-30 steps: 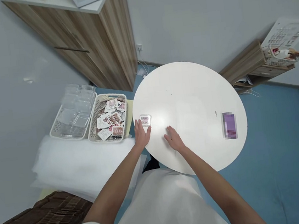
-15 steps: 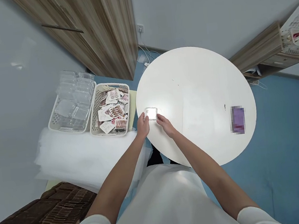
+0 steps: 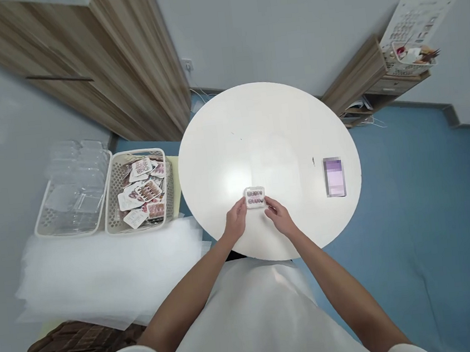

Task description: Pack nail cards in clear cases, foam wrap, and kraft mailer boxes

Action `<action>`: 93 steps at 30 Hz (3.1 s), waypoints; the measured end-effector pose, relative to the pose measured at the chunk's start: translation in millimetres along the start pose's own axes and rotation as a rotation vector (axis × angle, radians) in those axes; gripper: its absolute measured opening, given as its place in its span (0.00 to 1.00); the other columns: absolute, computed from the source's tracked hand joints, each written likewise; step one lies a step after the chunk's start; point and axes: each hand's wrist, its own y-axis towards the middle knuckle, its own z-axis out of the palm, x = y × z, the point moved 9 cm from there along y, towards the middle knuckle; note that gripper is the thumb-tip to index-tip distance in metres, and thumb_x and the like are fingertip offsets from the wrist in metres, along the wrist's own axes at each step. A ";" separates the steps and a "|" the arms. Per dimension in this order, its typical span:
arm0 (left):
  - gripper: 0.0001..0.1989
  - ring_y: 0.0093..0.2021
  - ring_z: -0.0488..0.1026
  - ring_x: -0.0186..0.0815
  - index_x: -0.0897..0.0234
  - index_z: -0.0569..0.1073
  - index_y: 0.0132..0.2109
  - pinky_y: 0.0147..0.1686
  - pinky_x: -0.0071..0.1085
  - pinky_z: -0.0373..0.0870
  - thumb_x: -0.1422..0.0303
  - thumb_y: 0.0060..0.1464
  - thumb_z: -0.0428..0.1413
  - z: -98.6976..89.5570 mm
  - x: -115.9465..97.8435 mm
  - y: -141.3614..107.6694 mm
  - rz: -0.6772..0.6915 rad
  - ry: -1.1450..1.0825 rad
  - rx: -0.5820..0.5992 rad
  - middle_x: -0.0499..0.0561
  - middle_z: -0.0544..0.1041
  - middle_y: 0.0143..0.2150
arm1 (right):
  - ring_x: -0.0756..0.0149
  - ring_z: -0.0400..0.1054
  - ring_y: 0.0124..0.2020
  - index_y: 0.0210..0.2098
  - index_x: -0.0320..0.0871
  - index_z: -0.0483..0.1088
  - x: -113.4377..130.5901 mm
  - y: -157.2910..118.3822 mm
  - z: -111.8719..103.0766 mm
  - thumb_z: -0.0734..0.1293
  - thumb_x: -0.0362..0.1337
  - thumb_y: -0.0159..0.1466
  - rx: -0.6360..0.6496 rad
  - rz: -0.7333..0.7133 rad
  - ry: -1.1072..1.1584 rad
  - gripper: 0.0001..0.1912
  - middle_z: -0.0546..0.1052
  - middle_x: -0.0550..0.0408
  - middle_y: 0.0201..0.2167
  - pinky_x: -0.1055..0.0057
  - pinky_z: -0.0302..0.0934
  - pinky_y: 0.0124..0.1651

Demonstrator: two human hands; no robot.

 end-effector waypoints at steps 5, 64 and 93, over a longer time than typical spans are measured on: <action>0.22 0.55 0.64 0.39 0.64 0.63 0.56 0.52 0.38 0.63 0.60 0.57 0.43 62.9 -6.9 -12.1 -0.017 0.026 0.094 0.53 0.67 0.55 | 0.61 0.58 0.55 0.55 0.46 0.59 -31.2 -21.4 -52.2 0.59 0.36 0.56 -0.023 -0.054 -0.152 0.26 0.63 0.50 0.55 0.58 0.55 0.56; 0.15 0.39 0.73 0.36 0.60 0.72 0.41 0.35 0.30 0.70 0.58 0.51 0.49 65.9 7.1 10.2 -0.084 0.449 0.197 0.49 0.76 0.40 | 0.65 0.65 0.33 0.35 0.45 0.66 -57.7 -12.9 -88.3 0.52 0.40 0.64 0.080 -0.005 -0.396 0.13 0.72 0.54 0.32 0.69 0.58 0.35; 0.18 0.59 0.54 0.45 0.64 0.65 0.44 0.55 0.44 0.53 0.64 0.44 0.56 124.6 -32.2 10.2 0.629 1.024 0.431 0.60 0.59 0.59 | 0.53 0.48 0.60 0.44 0.39 0.61 -19.3 -8.1 -44.4 0.67 0.33 0.52 0.094 -0.347 -0.968 0.20 0.56 0.41 0.59 0.55 0.46 0.57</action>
